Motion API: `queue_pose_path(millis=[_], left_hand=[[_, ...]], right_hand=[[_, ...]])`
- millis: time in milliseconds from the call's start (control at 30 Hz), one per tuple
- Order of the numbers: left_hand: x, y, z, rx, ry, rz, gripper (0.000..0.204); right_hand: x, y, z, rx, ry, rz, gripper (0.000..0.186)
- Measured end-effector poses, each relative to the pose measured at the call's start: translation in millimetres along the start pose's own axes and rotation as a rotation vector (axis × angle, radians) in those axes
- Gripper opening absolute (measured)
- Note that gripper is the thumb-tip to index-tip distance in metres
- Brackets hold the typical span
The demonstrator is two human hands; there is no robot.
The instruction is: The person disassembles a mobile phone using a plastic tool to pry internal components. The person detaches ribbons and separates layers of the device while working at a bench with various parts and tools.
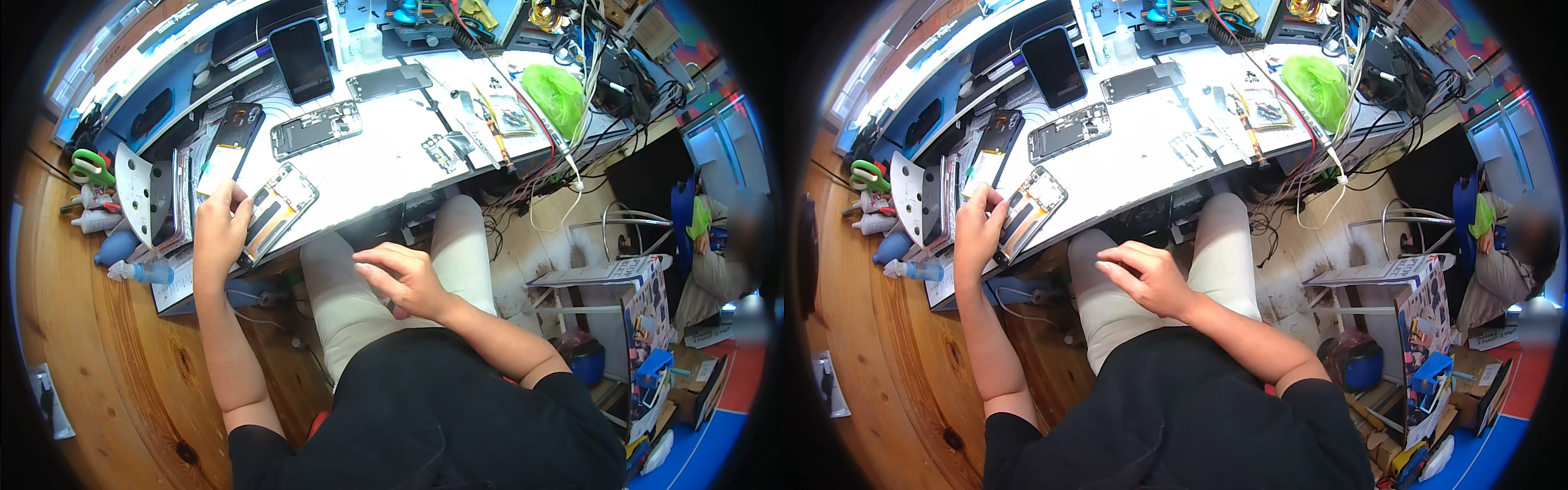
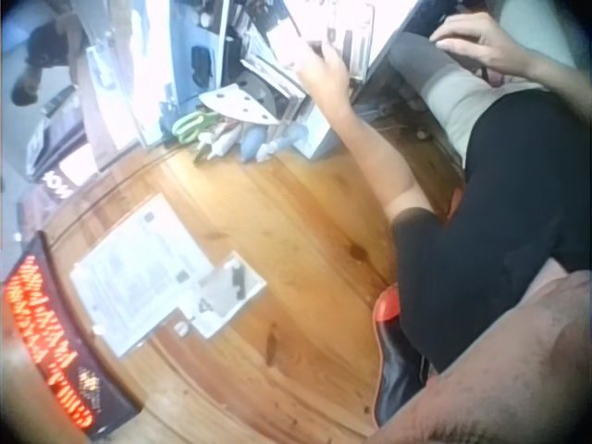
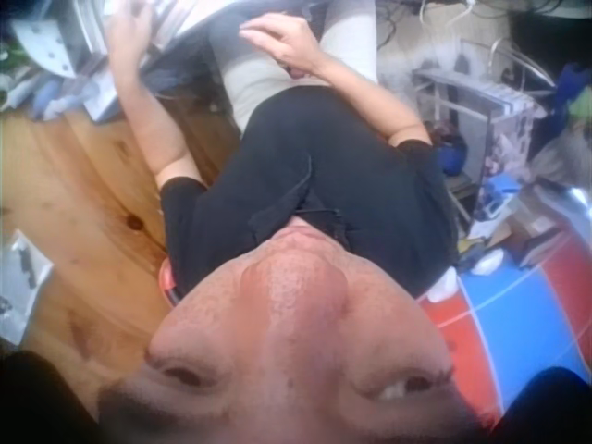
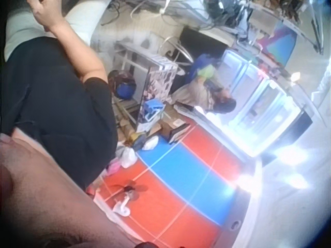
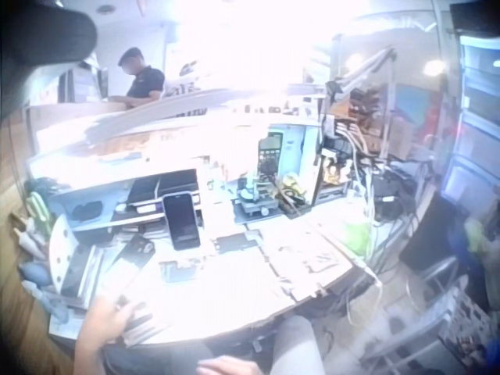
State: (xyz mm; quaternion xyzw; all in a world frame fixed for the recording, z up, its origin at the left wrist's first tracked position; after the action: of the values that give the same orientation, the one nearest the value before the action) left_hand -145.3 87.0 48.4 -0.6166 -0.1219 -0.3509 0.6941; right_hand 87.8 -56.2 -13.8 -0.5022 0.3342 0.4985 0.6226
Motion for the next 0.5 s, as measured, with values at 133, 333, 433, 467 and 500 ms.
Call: queue_pose_path(millis=[133,333,433,467,500], left_hand=[[-5,3,-1,0.028,0.021,-0.046,0.012],[-2,6,-4,0.048,0.085,0.138,0.028],[-3,8,-1,-0.046,-0.058,0.134,0.04],[-6,10,1,-0.093,-0.13,0.119,0.044],[-12,11,2,-0.119,-0.153,0.114,0.046]], right_hand=[[1,32,15,-0.038,-0.065,0.072,0.023],[21,78,18,-0.258,0.319,0.381,0.028],[21,93,22,-0.293,0.398,0.499,0.032],[23,98,24,-0.3,0.434,0.545,0.034],[24,105,26,-0.311,0.467,0.592,0.035]])
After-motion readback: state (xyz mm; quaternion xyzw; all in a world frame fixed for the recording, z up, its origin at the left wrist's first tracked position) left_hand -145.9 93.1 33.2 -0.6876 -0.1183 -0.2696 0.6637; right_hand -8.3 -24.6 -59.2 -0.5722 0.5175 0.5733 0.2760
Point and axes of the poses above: each hand's wrist, its own z-axis towards the middle knuckle, its own y-axis out of the palm, x = y × z, the point moved 9 cm from there along z, towards the middle knuckle, and after that the axes turned 3 degrees about -z, right-handed, at the moved point
